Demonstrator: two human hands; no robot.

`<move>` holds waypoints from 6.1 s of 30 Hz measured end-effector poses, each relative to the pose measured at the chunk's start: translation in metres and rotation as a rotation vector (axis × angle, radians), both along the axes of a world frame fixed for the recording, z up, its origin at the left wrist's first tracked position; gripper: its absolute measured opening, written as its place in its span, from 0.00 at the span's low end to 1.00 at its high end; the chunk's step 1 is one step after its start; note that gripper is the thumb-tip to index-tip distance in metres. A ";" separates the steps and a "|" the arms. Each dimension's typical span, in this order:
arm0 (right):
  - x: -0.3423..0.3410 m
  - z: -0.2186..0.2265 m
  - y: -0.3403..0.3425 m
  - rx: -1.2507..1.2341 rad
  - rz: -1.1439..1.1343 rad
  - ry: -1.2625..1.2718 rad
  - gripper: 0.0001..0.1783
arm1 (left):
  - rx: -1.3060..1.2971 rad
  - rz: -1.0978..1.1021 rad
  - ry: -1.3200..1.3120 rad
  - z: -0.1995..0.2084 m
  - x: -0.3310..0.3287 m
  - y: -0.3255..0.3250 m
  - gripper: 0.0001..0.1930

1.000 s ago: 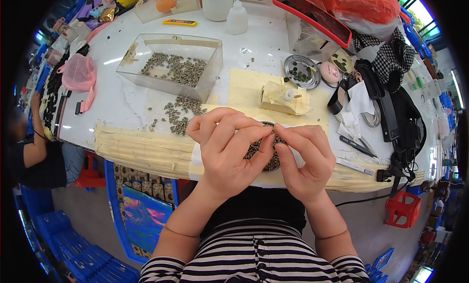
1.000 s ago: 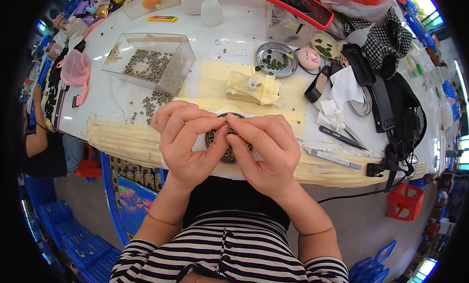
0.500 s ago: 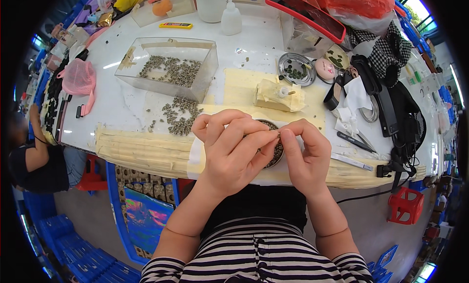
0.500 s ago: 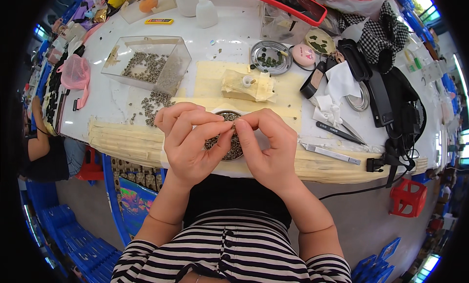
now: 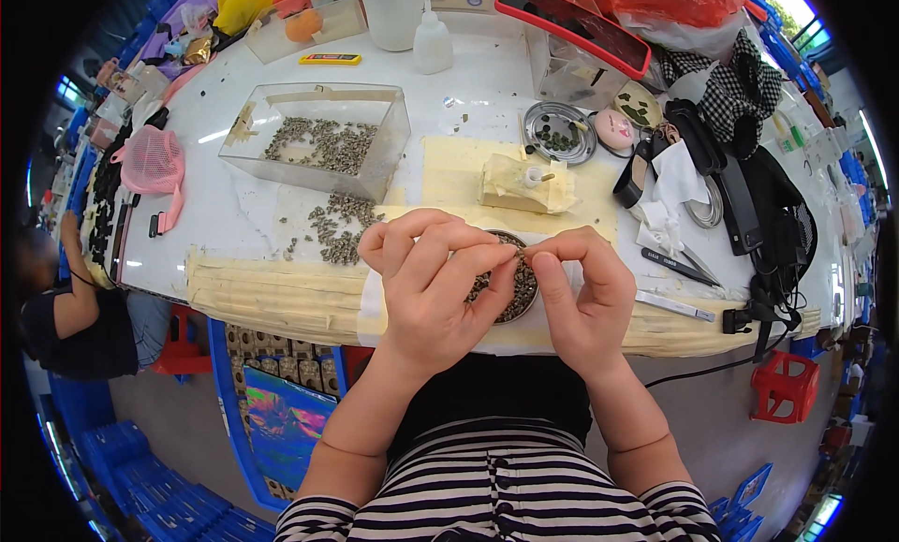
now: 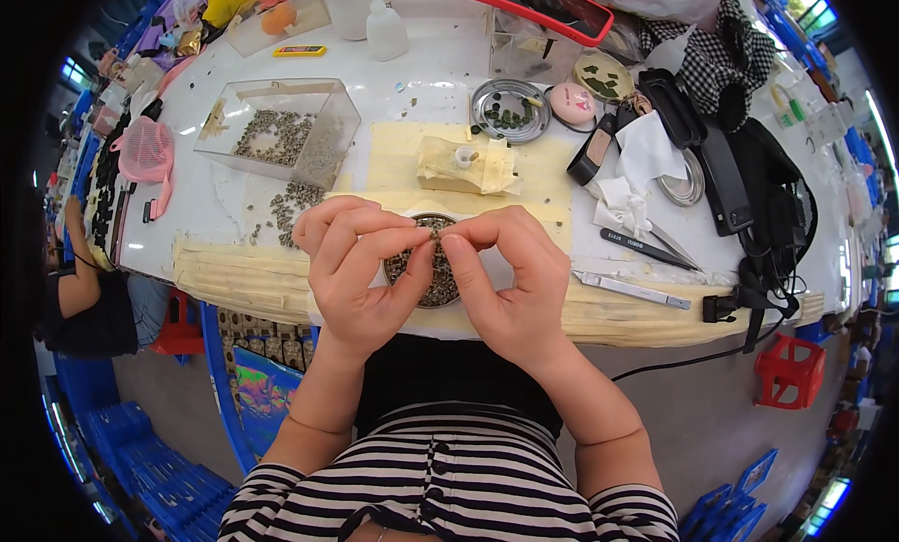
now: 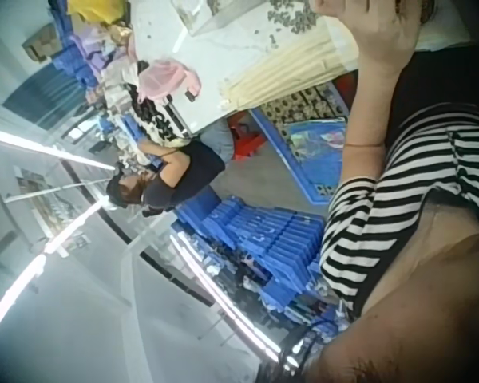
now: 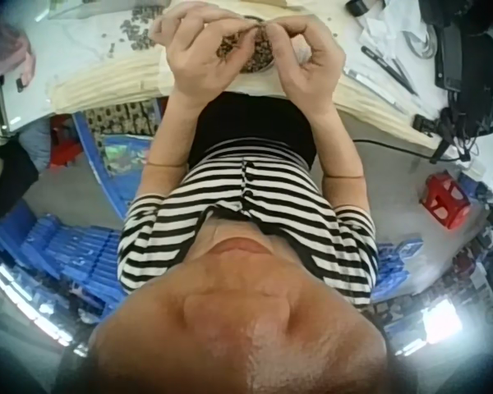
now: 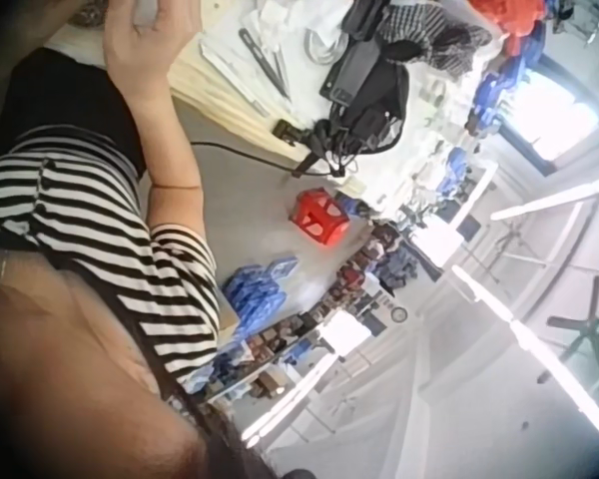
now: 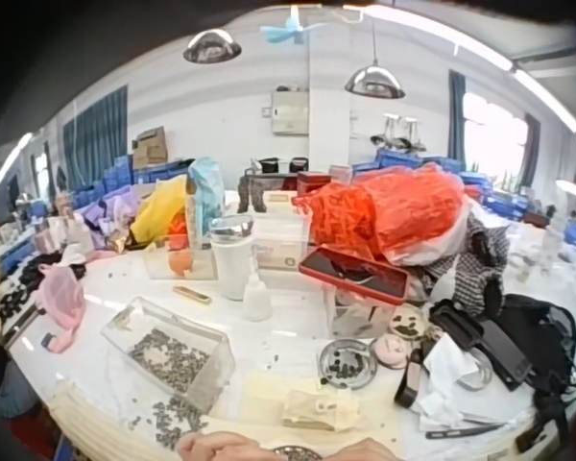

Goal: Assembling tiny components onto a plastic part by hand at a factory workbench.

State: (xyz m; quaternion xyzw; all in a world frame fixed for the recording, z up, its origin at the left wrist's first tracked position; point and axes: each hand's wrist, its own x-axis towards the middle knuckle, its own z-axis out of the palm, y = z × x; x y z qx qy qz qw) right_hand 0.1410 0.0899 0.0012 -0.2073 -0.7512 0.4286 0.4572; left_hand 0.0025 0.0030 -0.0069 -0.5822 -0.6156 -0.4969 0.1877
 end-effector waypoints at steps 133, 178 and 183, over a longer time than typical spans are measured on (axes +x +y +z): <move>0.001 -0.001 -0.003 -0.078 0.068 -0.074 0.05 | -0.005 -0.053 0.031 0.007 0.000 -0.005 0.11; 0.000 -0.001 -0.001 0.007 0.034 -0.038 0.03 | 0.023 -0.019 0.000 0.004 0.003 -0.001 0.11; 0.002 0.000 -0.001 -0.076 0.111 -0.061 0.05 | 0.007 -0.076 0.000 0.007 0.001 -0.003 0.10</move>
